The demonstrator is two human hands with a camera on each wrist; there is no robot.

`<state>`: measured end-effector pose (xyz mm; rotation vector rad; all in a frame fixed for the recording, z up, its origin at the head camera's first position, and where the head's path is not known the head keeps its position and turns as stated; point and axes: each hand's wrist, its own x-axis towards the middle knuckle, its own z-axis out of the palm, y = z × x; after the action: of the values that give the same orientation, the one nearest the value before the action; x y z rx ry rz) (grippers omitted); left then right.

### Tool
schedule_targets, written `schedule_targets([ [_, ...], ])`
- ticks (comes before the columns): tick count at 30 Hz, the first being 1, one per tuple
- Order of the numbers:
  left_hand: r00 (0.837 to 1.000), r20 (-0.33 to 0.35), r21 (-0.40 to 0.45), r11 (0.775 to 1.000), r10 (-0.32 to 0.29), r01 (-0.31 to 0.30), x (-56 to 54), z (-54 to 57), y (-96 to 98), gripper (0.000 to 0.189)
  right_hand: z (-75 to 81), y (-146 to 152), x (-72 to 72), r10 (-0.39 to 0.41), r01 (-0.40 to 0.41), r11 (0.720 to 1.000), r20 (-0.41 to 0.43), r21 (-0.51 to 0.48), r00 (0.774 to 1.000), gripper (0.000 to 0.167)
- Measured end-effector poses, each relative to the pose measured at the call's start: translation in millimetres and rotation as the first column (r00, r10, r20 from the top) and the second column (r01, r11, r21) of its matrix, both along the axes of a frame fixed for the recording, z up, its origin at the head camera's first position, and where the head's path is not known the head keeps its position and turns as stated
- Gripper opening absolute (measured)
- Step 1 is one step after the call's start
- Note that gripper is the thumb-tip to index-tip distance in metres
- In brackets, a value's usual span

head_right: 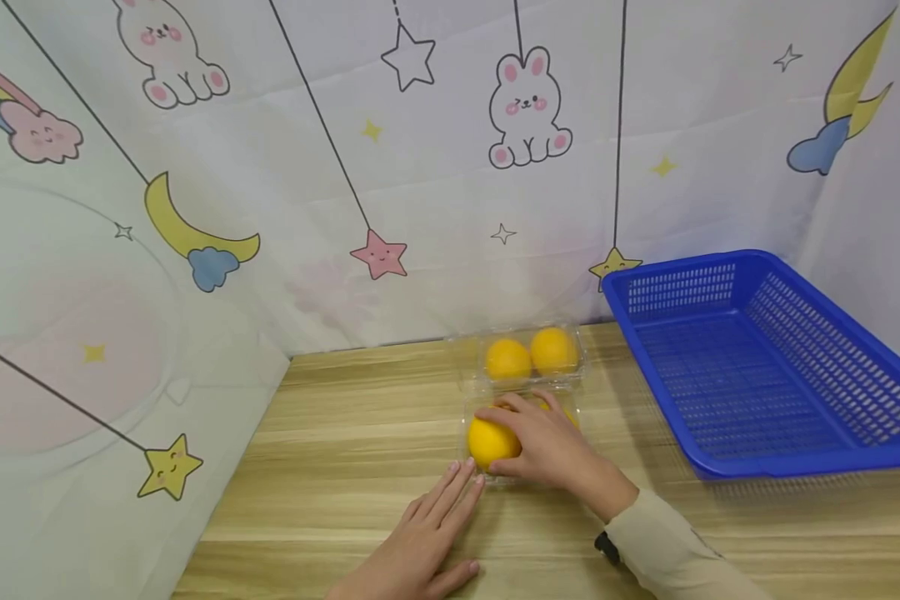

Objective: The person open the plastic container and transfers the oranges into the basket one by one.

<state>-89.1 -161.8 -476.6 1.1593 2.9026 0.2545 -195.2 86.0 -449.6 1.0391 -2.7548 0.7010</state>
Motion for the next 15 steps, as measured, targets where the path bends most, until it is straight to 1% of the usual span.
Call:
schedule_targets([
  [3, 1.000, 0.026, 0.008, 1.000, -0.002, 0.002, -0.8, 0.5, -0.4, 0.092, -0.8, -0.3, 0.2, -0.016, 0.016, 1.000, 0.000, -0.006, 1.000, 0.068],
  [6, 0.999, 0.036, 0.005, 1.000, -0.005, 0.005, -1.6, 1.2, -0.5, 0.092, -1.4, -0.3, 0.5, -0.029, 0.029, 1.000, 0.006, -0.010, 1.000, 0.068],
  [11, 0.999, 0.036, 0.001, 1.000, -0.004, 0.004, -2.0, 1.9, -0.1, 0.091, -2.9, -0.3, 0.3, -0.038, 0.038, 0.999, 0.002, -0.011, 0.999, 0.069],
  [15, 1.000, 0.026, 0.009, 1.000, 0.000, -0.001, -1.9, 0.4, -0.1, 0.088, -6.3, -0.7, -0.3, -0.040, 0.040, 0.999, -0.020, -0.010, 0.999, 0.070],
])
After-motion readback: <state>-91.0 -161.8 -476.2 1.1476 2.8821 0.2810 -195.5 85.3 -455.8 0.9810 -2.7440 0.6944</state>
